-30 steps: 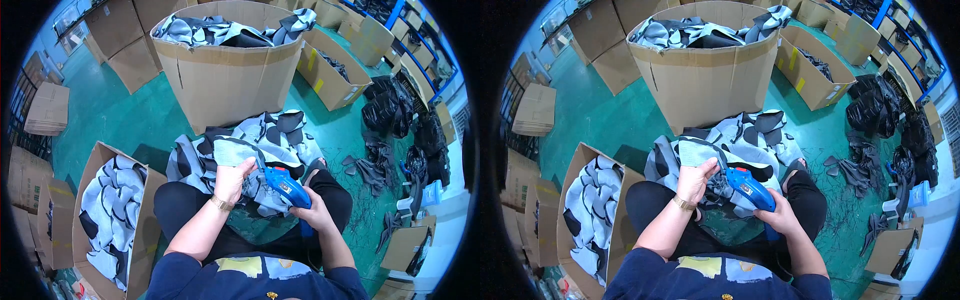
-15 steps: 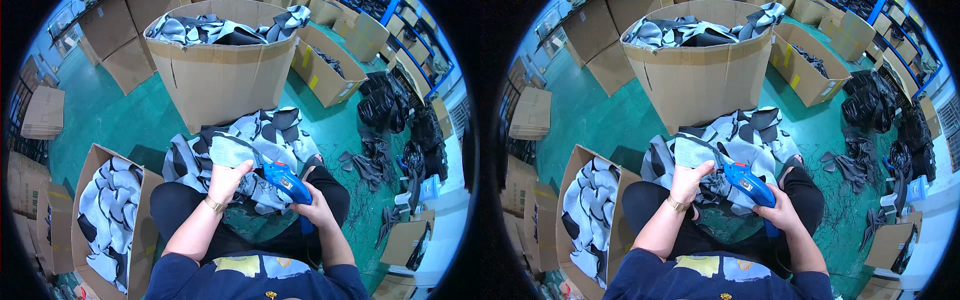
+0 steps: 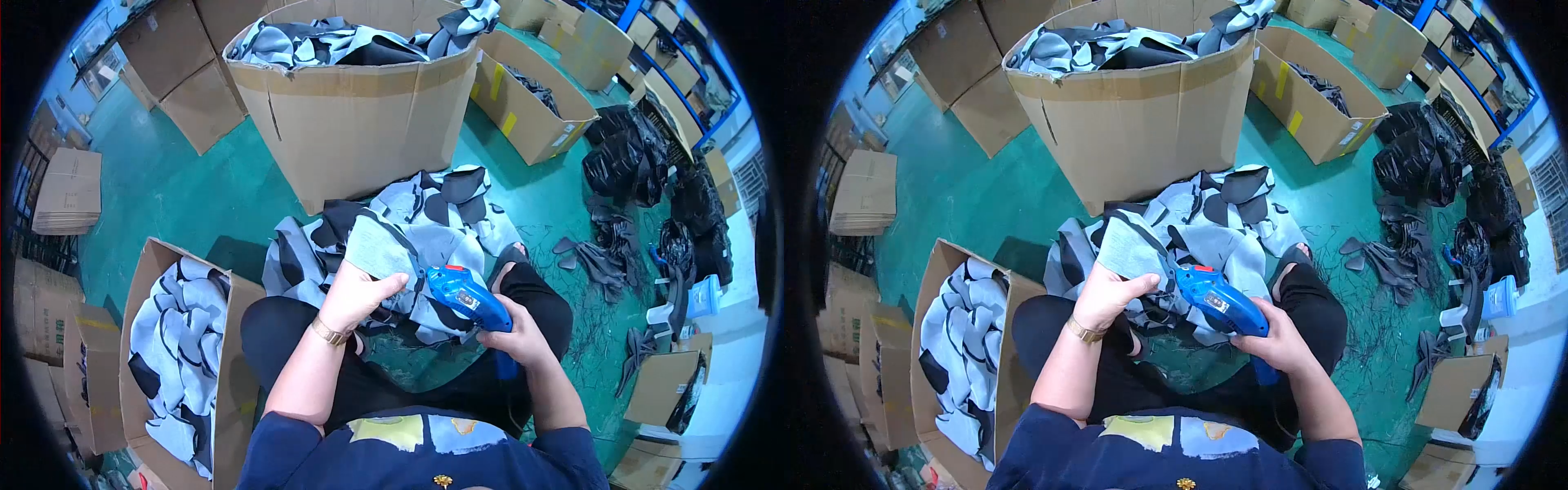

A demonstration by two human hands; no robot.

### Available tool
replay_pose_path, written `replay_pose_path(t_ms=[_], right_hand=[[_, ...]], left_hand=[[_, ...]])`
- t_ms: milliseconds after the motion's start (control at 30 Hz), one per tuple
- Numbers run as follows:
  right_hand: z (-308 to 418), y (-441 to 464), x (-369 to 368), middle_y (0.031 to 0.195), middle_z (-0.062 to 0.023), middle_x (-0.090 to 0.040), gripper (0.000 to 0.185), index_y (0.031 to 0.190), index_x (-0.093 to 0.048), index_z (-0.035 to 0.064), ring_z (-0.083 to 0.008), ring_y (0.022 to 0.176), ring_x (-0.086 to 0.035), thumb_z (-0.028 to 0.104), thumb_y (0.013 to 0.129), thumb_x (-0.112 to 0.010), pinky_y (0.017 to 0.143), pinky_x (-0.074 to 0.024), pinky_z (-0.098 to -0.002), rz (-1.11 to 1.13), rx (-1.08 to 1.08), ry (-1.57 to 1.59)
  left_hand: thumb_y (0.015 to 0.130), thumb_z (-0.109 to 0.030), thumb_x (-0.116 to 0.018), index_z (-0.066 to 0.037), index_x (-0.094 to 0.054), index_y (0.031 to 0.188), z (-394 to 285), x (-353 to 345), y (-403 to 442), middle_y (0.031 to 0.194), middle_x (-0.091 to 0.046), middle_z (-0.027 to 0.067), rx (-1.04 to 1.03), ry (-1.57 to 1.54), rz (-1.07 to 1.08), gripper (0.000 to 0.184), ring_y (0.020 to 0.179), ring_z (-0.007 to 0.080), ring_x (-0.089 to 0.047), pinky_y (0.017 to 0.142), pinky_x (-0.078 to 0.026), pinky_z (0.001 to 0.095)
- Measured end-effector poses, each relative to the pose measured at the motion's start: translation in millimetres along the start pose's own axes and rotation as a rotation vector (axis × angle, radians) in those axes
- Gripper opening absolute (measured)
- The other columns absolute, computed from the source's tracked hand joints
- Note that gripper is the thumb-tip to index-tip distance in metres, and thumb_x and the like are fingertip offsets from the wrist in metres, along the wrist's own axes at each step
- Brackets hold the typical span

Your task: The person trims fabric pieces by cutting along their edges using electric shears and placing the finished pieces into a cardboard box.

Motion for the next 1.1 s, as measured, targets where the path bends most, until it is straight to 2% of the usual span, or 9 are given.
replay_pose_path(t_ms=[167,333,400,533,667,800,833,967,1100], right_hand=[[0.4,0.9,0.2,0.088,-0.0025,-0.06,0.049,0.114,-0.057,-0.0004,-0.0101,0.077,-0.056,0.008,0.068,-0.072,0.071,-0.0456,-0.0251,0.022,-0.02,0.078],[10.6,19.6,10.2,0.087,-0.0009,-0.059,0.051,0.115,-0.056,-0.0006,-0.0081,0.075,-0.055,0.008,0.068,-0.075,0.067,-0.045,-0.0233,-0.114,0.074,0.247],[18.6,29.3,6.6,0.088,-0.0006,-0.059,0.053,0.114,-0.055,-0.0009,-0.0079,0.076,-0.055,0.011,0.068,-0.078,0.068,-0.0453,-0.0231,-0.18,0.132,0.204],[20.8,47.6,-7.3,0.084,-0.003,-0.06,0.057,0.109,-0.055,-0.0007,-0.01,0.075,-0.057,0.021,0.064,-0.084,0.068,-0.0472,-0.0255,-0.25,0.218,-0.022],[11.4,53.3,-19.4,0.082,-0.0034,-0.059,0.055,0.109,-0.054,0.0002,-0.0107,0.075,-0.057,0.015,0.064,-0.08,0.068,-0.0469,-0.0261,-0.238,0.248,-0.092],[12.8,49.2,-27.3,0.084,-0.0006,-0.056,0.053,0.11,-0.053,-0.0003,-0.0085,0.076,-0.053,0.009,0.064,-0.078,0.068,-0.0447,-0.0241,-0.216,0.191,-0.092],[12.2,48.4,-28.6,0.084,-0.0007,-0.056,0.053,0.11,-0.053,-0.0004,-0.0084,0.075,-0.053,0.009,0.064,-0.079,0.068,-0.0447,-0.0239,-0.216,0.185,-0.105],[8.3,45.9,-31.0,0.083,-0.0013,-0.057,0.052,0.107,-0.053,0.0003,-0.0081,0.072,-0.054,0.013,0.064,-0.081,0.066,-0.0445,-0.0231,-0.178,0.174,0.036],[-11.3,37.0,-14.3,0.082,-0.0015,-0.058,0.056,0.111,-0.055,0.0013,-0.0082,0.069,-0.054,0.019,0.065,-0.082,0.065,-0.0433,-0.0227,-0.074,0.029,0.368]], left_hand=[[0.076,-0.002,-0.071,-0.002,-0.048,0.126,-3.7,-7.1,-4.2,0.103,-0.061,0.0023,-0.073,0.045,0.063,0.055,0.097,0.0121,-0.058,0.086,-0.048,0.0304],[0.077,0.002,-0.069,-0.001,-0.051,0.124,12.8,-21.2,-5.3,0.107,-0.062,0.0034,0.152,-0.029,0.151,0.05,0.095,0.0116,-0.059,0.083,-0.049,0.0288],[0.077,0.001,-0.069,-0.001,-0.053,0.119,13.4,-28.9,-5.9,0.101,-0.063,0.0029,0.176,-0.102,0.137,0.045,0.091,0.0103,-0.059,0.079,-0.05,0.0271],[0.078,0.002,-0.069,-0.003,-0.053,0.12,16.7,-40.9,-7.0,0.104,-0.063,0.0036,0.204,-0.115,0.197,0.045,0.095,0.0112,-0.06,0.082,-0.05,0.0276],[0.083,-0.005,-0.069,-0.005,-0.055,0.12,15.2,-41.6,-7.1,0.108,-0.062,0.0035,0.047,-0.144,0.11,0.039,0.1,0.0121,-0.058,0.084,-0.048,0.0277],[0.086,-0.01,-0.068,-0.005,-0.058,0.114,16.5,-30.2,1.2,0.107,-0.063,0.0044,0.103,-0.578,-0.087,0.03,0.099,0.015,-0.06,0.086,-0.049,0.0315],[0.087,-0.01,-0.066,-0.005,-0.059,0.11,20.5,-25.7,4.4,0.104,-0.064,0.0038,0.071,-0.555,-0.114,0.024,0.096,0.0156,-0.061,0.085,-0.049,0.0322],[0.087,-0.01,-0.066,-0.005,-0.06,0.106,20.6,-22.7,4.0,0.102,-0.065,0.0031,0.097,-0.544,-0.108,0.02,0.095,0.0152,-0.062,0.086,-0.049,0.0323],[0.087,-0.01,-0.066,-0.003,-0.059,0.111,19.3,-12.3,5.2,0.106,-0.064,0.0047,0.087,-0.564,-0.1,0.026,0.098,0.0169,-0.061,0.087,-0.049,0.0339]])
Point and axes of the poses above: each hand's wrist, its own y-axis towards the middle knuckle, its own x-axis out of the back of the hand, z = x × y, the point moved 5 cm from there along y, towards the middle knuckle
